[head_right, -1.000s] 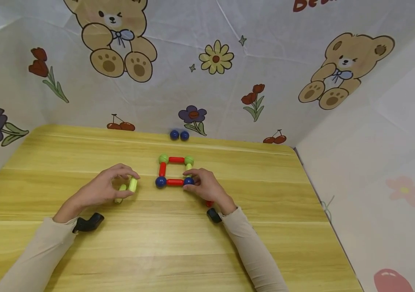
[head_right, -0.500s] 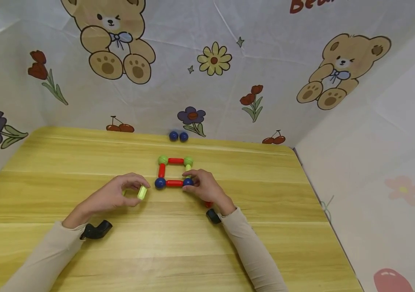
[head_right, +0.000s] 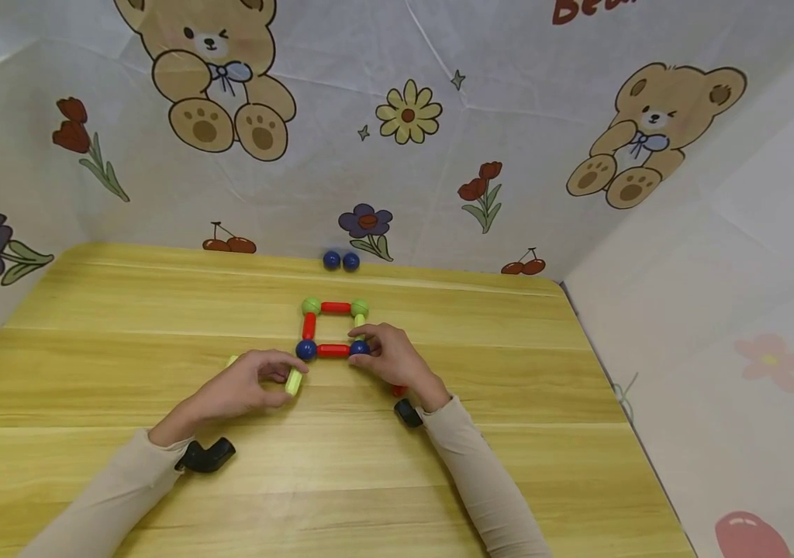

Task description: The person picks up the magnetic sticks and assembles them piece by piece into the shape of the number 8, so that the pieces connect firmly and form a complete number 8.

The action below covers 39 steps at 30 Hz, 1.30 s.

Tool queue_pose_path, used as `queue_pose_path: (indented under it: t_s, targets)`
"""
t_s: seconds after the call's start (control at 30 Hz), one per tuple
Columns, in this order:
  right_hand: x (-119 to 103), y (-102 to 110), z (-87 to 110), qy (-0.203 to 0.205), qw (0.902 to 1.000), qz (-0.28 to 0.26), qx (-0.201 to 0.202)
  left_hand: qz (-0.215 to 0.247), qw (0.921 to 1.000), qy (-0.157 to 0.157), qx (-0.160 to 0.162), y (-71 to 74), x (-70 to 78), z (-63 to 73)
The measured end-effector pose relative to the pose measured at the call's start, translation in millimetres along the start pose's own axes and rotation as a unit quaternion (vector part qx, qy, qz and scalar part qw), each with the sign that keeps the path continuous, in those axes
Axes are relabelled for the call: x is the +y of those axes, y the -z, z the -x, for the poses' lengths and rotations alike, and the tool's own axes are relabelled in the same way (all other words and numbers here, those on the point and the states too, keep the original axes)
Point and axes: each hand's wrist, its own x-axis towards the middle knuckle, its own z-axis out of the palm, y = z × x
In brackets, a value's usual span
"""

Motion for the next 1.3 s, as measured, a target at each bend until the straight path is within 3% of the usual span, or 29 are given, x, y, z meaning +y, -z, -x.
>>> queue_pose_path:
  t_s: [0.3, 0.6, 1.3]
  targets:
    - [0.2, 0.6, -0.4, 0.003, 1.0, 0.006, 0.001, 0.02, 0.999, 0.029, 0.029, -7.7, -3.2, -5.7]
    - [0.0, 1.1, -0.7, 0.004, 1.0, 0.007, -0.002, 0.017, 0.9987, 0.024, 0.041, -11.0, -1.8, -6.7]
    - [-2.3, -0.5, 0.1, -0.003, 0.9998, 0.017, -0.001, -0.078, 0.9952, -0.003, 0.059, -21.8, -0.8, -11.6]
